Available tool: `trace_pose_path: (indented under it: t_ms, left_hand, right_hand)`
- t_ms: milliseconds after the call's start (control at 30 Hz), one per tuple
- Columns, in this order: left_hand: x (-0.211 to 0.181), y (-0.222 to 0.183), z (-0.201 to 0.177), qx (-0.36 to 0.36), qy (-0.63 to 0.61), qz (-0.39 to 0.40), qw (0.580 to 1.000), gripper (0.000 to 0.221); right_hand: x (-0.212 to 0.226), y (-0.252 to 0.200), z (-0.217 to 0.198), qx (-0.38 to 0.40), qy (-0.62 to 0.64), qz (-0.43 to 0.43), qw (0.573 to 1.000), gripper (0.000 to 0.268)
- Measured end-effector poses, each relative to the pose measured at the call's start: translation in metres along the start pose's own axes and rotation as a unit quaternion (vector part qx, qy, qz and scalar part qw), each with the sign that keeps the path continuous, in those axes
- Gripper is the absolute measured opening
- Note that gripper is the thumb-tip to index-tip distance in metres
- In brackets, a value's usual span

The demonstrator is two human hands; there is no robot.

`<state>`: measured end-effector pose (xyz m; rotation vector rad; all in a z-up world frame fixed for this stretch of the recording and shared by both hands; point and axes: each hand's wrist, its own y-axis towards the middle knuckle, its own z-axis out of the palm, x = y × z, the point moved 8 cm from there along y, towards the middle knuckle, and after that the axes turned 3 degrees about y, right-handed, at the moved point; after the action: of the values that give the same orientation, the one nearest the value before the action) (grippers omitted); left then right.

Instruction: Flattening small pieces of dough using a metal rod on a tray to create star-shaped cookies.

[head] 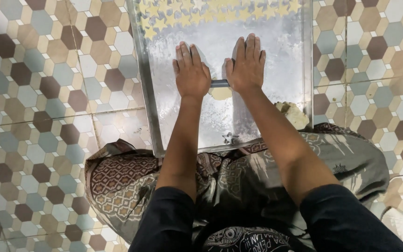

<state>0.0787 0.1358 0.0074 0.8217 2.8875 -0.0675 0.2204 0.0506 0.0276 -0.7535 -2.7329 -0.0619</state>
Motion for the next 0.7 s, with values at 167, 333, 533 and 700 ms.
trace_pose_path:
  t_ms: [167,333,533,700]
  left_hand:
    - [0.001,0.008,0.002,-0.019,0.001,-0.002,1.000,0.064]
    - [0.000,0.004,-0.001,-0.054,0.001,0.002,0.999,0.064]
    - [0.000,-0.013,-0.006,-0.044,-0.013,0.000,0.999,0.064]
    - [-0.003,-0.044,-0.024,-0.087,-0.038,0.012,0.995,0.055]
  right_hand:
    - [-0.005,0.009,0.007,0.034,-0.001,0.029,0.999,0.071]
    - [-0.005,0.007,0.008,0.018,-0.002,0.028,0.999,0.070]
    - [-0.001,-0.009,0.003,0.012,0.012,0.020,1.000,0.071]
    - [0.004,-0.036,-0.001,-0.054,-0.005,-0.006,0.999,0.064]
